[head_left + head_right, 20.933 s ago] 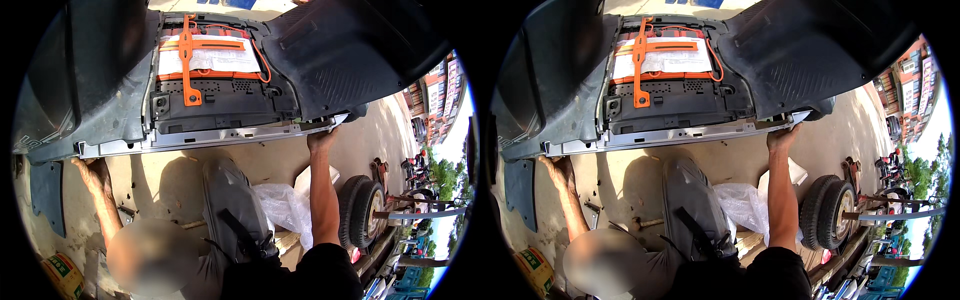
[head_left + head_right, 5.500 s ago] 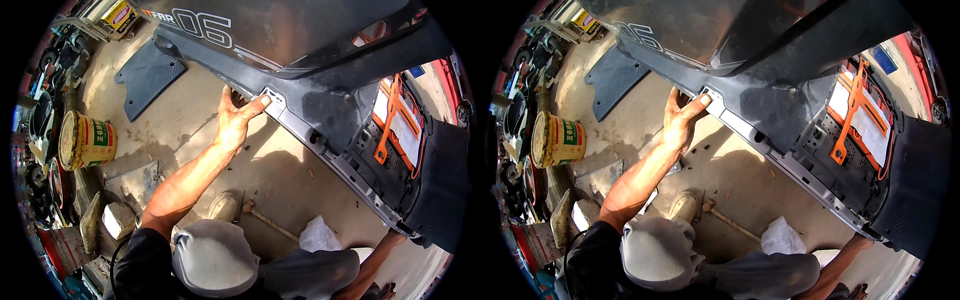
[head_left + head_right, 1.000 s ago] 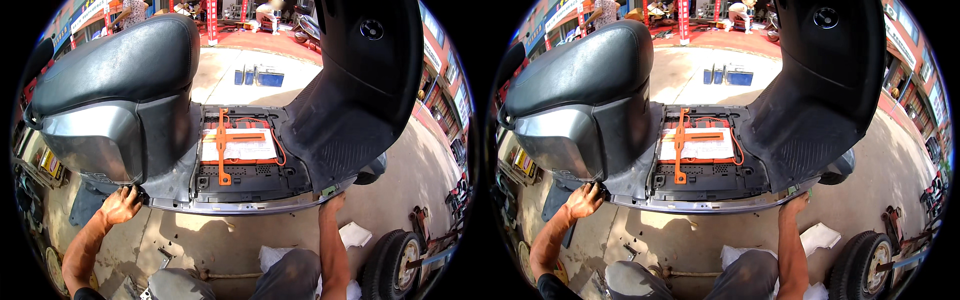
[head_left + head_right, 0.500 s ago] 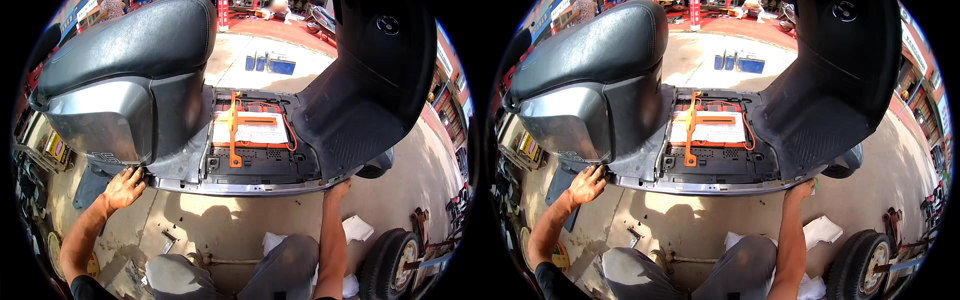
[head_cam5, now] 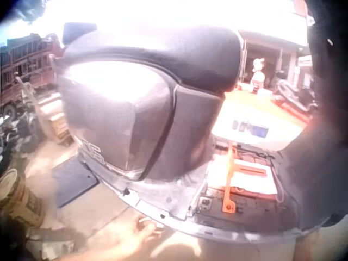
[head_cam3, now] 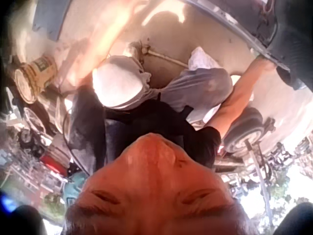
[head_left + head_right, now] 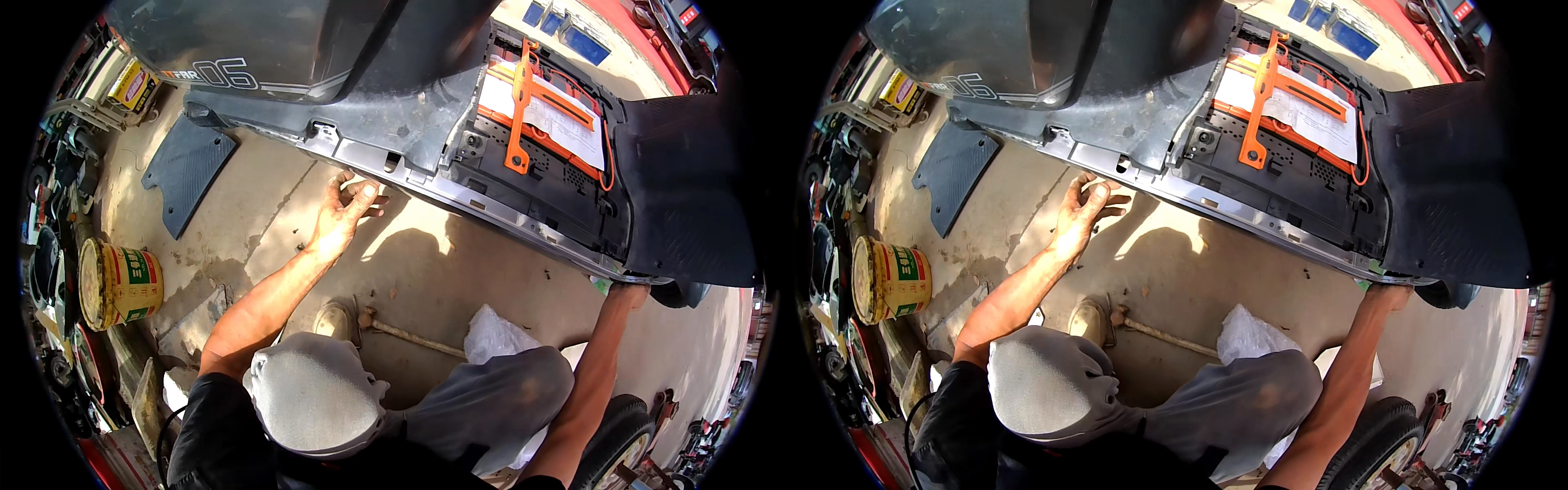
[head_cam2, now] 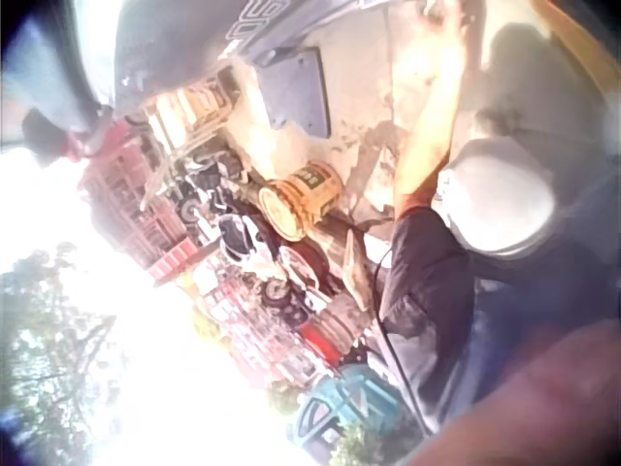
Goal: The person assembles the side panels of a grey electric scooter. They align the plastic bodywork with the frame, insert screws, and tighten them using a screwdriver. The person works on both the left and right sides of the vehicle, securing the panels to the chassis.
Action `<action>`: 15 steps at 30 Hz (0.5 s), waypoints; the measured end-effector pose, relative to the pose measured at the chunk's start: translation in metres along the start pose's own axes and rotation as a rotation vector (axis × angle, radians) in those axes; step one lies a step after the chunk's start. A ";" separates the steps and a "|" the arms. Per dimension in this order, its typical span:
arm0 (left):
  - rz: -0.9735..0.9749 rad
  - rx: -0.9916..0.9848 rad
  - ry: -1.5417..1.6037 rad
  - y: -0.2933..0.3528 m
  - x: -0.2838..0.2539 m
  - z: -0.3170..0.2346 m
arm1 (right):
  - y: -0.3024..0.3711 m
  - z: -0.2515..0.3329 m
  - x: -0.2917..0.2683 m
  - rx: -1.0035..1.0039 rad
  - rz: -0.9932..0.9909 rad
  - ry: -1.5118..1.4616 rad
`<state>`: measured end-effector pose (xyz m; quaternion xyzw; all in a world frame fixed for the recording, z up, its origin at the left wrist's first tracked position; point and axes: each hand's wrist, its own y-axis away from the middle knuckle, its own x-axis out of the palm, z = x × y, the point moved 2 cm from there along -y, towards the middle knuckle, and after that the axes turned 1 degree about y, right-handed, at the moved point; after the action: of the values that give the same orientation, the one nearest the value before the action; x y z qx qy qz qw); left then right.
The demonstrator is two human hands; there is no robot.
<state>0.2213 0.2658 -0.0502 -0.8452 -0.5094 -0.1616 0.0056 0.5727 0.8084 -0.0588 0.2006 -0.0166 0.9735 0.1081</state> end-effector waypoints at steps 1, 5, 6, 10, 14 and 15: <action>-0.040 0.022 0.028 -0.001 0.005 0.004 | 0.001 0.000 0.003 0.010 -0.026 0.021; -0.146 0.073 0.117 -0.001 0.021 0.021 | 0.005 0.005 0.001 0.010 -0.022 0.058; -0.160 0.084 0.129 -0.003 0.023 0.023 | -0.005 0.002 -0.005 0.009 0.028 0.023; -0.200 0.124 0.232 -0.008 0.027 0.030 | -0.017 -0.010 -0.018 -0.040 0.213 -0.036; -0.052 0.168 0.174 -0.010 0.040 0.025 | -0.001 0.005 -0.010 0.099 0.121 -0.082; -0.018 0.176 0.186 -0.010 0.055 0.017 | 0.000 0.010 -0.012 0.140 0.080 -0.097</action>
<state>0.2408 0.3205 -0.0525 -0.8183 -0.5263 -0.1940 0.1254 0.5877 0.8050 -0.0544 0.2536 0.0384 0.9650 0.0541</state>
